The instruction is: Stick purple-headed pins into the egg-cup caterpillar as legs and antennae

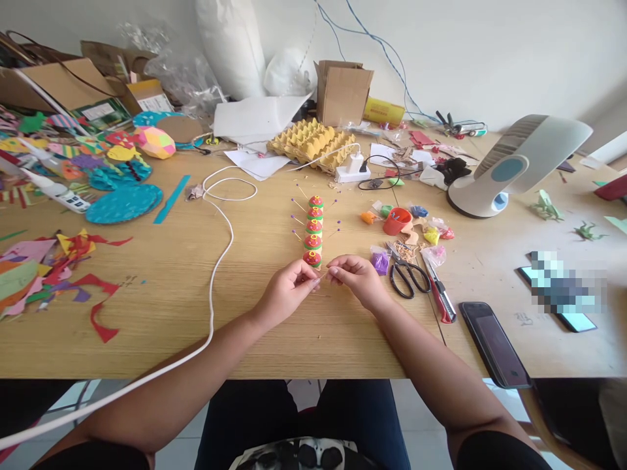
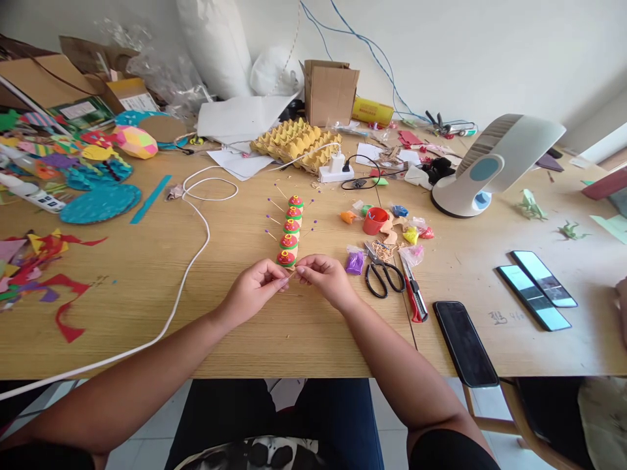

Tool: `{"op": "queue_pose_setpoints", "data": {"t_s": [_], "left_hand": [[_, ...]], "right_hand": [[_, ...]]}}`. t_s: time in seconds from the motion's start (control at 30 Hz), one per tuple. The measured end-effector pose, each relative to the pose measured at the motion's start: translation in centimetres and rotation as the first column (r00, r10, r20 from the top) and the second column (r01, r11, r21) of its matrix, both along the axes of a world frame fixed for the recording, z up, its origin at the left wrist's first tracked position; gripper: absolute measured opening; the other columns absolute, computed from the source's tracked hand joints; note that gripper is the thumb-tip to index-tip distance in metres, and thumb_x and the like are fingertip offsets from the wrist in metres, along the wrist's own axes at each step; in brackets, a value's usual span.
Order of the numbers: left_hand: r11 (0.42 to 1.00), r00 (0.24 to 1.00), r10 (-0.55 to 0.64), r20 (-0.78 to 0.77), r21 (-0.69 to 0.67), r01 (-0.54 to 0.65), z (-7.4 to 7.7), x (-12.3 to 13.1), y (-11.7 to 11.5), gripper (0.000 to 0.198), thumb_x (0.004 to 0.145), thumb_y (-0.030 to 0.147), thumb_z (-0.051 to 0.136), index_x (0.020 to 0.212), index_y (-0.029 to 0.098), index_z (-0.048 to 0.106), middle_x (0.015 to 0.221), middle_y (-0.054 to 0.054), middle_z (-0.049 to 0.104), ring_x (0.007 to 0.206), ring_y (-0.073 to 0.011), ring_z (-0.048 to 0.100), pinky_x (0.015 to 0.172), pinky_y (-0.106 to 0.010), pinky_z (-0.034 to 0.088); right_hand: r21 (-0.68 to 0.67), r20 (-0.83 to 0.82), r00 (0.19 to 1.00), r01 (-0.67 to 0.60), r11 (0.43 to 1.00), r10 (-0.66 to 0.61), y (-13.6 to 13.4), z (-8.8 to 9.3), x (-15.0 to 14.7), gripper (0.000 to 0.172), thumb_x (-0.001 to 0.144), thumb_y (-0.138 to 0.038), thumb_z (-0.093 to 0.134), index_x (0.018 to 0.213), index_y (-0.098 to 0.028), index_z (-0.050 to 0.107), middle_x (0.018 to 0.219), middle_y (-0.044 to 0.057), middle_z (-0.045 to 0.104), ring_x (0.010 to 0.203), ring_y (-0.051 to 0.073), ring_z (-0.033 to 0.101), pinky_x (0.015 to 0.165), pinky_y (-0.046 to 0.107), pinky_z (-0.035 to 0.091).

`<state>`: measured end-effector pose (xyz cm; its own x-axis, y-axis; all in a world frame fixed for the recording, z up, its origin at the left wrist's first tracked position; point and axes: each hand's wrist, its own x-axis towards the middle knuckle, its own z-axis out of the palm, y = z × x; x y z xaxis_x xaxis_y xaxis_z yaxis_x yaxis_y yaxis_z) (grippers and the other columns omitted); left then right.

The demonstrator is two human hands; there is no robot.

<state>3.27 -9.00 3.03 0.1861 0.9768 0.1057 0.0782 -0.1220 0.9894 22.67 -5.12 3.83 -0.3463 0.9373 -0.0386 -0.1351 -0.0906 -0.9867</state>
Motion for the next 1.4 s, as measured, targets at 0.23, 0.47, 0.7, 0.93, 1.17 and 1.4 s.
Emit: {"op": "queue_pose_setpoints", "data": {"t_s": [0.23, 0.47, 0.7, 0.93, 1.17, 1.4], "left_hand": [[1.0, 0.999, 0.0, 0.035, -0.002, 0.0, -0.3, 0.0, 0.0, 0.016, 0.089, 0.031, 0.068, 0.085, 0.019, 0.058, 0.084, -0.002, 0.069, 0.077, -0.0146, 0.067, 0.074, -0.029, 0.054], [0.999, 0.996, 0.01, 0.086, -0.046, -0.006, -0.1, 0.0, 0.2, 0.02, 0.087, 0.034, 0.071, 0.084, 0.018, 0.058, 0.082, -0.002, 0.069, 0.075, -0.0141, 0.067, 0.071, -0.028, 0.054], [0.983, 0.982, 0.004, 0.186, -0.179, 0.03, 0.5, -0.1, 0.1, 0.022, 0.084, 0.033, 0.074, 0.085, 0.018, 0.058, 0.079, 0.0, 0.068, 0.074, -0.013, 0.067, 0.071, -0.027, 0.054], [0.971, 0.97, -0.026, 0.242, -0.224, 0.082, 0.5, 0.0, 0.1, 0.024, 0.081, 0.032, 0.076, 0.083, 0.017, 0.058, 0.08, 0.0, 0.069, 0.072, -0.0128, 0.067, 0.067, -0.026, 0.054], [0.97, 0.969, -0.031, 0.245, -0.228, 0.089, 0.8, 0.0, 0.1, 0.024, 0.082, 0.032, 0.076, 0.083, 0.017, 0.057, 0.078, 0.001, 0.067, 0.073, -0.0126, 0.067, 0.067, -0.026, 0.054], [0.979, 0.974, -0.01, 0.225, -0.198, 0.055, 0.6, -0.1, 0.0, 0.021, 0.084, 0.03, 0.074, 0.085, 0.018, 0.058, 0.077, 0.001, 0.067, 0.073, -0.0122, 0.066, 0.069, -0.026, 0.053]], "right_hand": [[0.009, 0.024, 0.999, -0.037, 0.999, 0.037, -0.2, 0.3, 0.0, 0.037, 0.074, -0.052, 0.081, 0.077, -0.018, 0.067, 0.072, 0.002, 0.071, 0.062, 0.012, 0.059, 0.059, 0.026, 0.048], [-0.007, -0.019, 0.995, -0.099, 0.995, 0.099, -0.2, 0.3, 0.1, 0.04, 0.081, -0.058, 0.074, 0.084, -0.018, 0.07, 0.074, 0.002, 0.071, 0.064, 0.012, 0.061, 0.061, 0.025, 0.048], [-0.029, -0.065, 0.991, -0.116, 0.993, 0.114, -0.1, 0.2, 0.4, 0.037, 0.079, -0.053, 0.078, 0.094, -0.019, 0.073, 0.08, 0.003, 0.074, 0.065, 0.011, 0.062, 0.062, 0.025, 0.049], [-0.023, -0.055, 0.995, -0.083, 0.996, 0.082, 0.0, -0.2, 0.4, 0.036, 0.074, -0.05, 0.083, 0.087, -0.019, 0.07, 0.076, 0.001, 0.073, 0.062, 0.011, 0.061, 0.06, 0.024, 0.049], [0.017, -0.01, 0.997, -0.076, 0.997, 0.077, -0.1, 0.0, 0.4, 0.034, 0.076, -0.05, 0.081, 0.079, -0.018, 0.069, 0.074, 0.003, 0.074, 0.062, 0.011, 0.061, 0.06, 0.025, 0.05], [-0.016, -0.037, 0.994, -0.1, 0.995, 0.099, 0.1, -0.1, 0.7, 0.04, 0.084, -0.057, 0.07, 0.085, -0.017, 0.074, 0.074, 0.004, 0.073, 0.062, 0.011, 0.061, 0.06, 0.024, 0.048]]}}
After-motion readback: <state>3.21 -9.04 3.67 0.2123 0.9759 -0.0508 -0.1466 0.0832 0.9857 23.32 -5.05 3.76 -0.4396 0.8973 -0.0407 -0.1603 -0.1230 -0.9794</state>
